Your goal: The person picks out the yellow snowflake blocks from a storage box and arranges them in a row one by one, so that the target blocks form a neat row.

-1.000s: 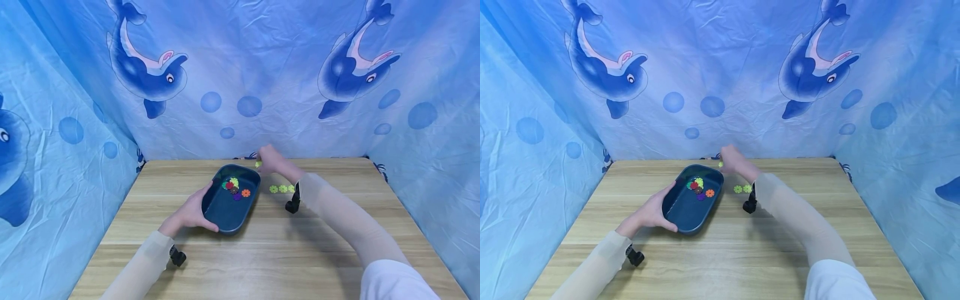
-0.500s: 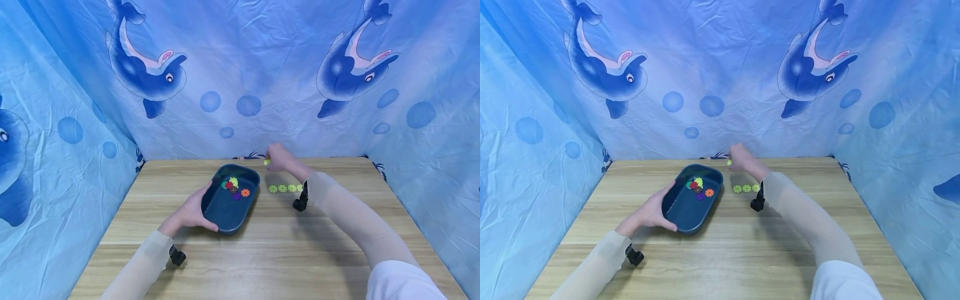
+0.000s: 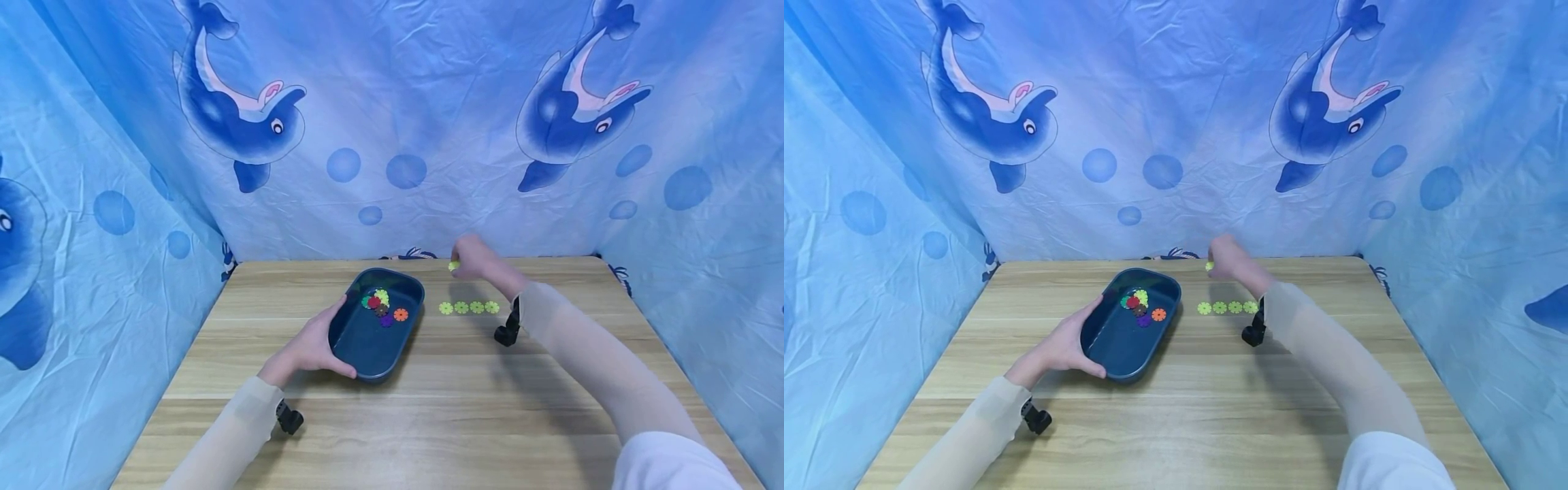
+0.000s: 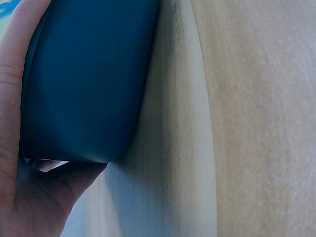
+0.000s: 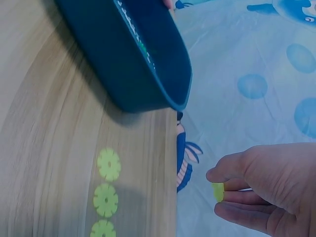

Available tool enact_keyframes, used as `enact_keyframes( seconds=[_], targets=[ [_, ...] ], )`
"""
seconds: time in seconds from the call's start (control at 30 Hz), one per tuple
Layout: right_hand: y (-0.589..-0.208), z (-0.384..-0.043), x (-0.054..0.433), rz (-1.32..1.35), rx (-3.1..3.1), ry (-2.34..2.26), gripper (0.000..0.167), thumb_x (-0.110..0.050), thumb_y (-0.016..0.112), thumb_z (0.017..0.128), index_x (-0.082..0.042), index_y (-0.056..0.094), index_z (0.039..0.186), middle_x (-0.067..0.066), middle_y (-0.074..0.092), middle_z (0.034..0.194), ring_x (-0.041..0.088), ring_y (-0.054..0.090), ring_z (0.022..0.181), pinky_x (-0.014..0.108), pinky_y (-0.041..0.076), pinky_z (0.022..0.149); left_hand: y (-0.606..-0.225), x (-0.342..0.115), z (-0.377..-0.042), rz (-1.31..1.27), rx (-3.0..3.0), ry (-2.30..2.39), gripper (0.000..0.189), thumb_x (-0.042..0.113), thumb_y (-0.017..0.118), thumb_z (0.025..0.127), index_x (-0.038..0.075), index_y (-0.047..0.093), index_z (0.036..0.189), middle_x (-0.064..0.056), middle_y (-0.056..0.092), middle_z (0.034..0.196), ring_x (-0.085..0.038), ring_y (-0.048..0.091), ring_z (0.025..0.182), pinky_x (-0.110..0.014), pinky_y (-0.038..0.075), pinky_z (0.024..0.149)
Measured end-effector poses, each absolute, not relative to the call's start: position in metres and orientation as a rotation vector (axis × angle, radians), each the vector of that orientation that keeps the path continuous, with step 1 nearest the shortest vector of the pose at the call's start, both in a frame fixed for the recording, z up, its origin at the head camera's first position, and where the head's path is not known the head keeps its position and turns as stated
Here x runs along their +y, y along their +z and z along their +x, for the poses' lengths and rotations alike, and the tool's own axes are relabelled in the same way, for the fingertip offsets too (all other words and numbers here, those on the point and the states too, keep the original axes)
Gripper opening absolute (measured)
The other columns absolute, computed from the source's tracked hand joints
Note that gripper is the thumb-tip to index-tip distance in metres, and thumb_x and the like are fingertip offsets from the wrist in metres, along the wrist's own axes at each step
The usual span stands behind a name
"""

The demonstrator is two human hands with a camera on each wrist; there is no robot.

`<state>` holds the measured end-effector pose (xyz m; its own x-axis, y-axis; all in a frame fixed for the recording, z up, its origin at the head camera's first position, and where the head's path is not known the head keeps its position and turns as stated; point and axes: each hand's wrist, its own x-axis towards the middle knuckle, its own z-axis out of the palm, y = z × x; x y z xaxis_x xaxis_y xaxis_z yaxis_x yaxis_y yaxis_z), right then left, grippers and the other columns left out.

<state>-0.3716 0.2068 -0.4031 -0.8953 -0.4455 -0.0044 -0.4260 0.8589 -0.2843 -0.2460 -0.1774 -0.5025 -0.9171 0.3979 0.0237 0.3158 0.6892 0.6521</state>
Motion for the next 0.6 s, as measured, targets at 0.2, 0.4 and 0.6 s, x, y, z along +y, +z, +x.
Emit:
enact_keyframes(
  seconds=[0.2,0.4,0.6],
  targets=[
    [-0.407,-0.371,0.224,-0.691,2.979,-0.402,0.025,-0.010,0.080,0.086,0.005,0.080,0.106,0.021,0.080,0.109,0.034,0.073,0.097,0.047,0.063,0.090,-0.502,-0.178,-0.246,0.602,2.780,1.029,0.151,0.050,0.104,0.059,0.010,0.012,0.172,-0.019,0.030,0.174,-0.043,0.039,0.154,-0.067,0.042,0.120],
    [-0.412,-0.371,0.244,-0.668,2.972,-0.385,0.024,-0.010,0.079,0.087,0.006,0.080,0.105,0.022,0.079,0.108,0.031,0.070,0.093,0.046,0.062,0.086,-0.503,-0.178,-0.246,0.588,2.779,1.027,0.151,0.050,0.104,0.059,0.011,0.012,0.172,-0.018,0.029,0.175,-0.042,0.039,0.155,-0.067,0.042,0.120],
    [-0.418,-0.369,0.262,-0.617,2.954,-0.399,0.030,-0.009,0.078,0.088,0.009,0.077,0.112,0.027,0.077,0.116,0.030,0.068,0.092,0.044,0.060,0.083,-0.502,-0.177,-0.246,0.580,2.772,1.033,0.150,0.049,0.104,0.059,0.012,0.012,0.172,-0.017,0.029,0.175,-0.042,0.038,0.155,-0.066,0.041,0.121]
  ],
)
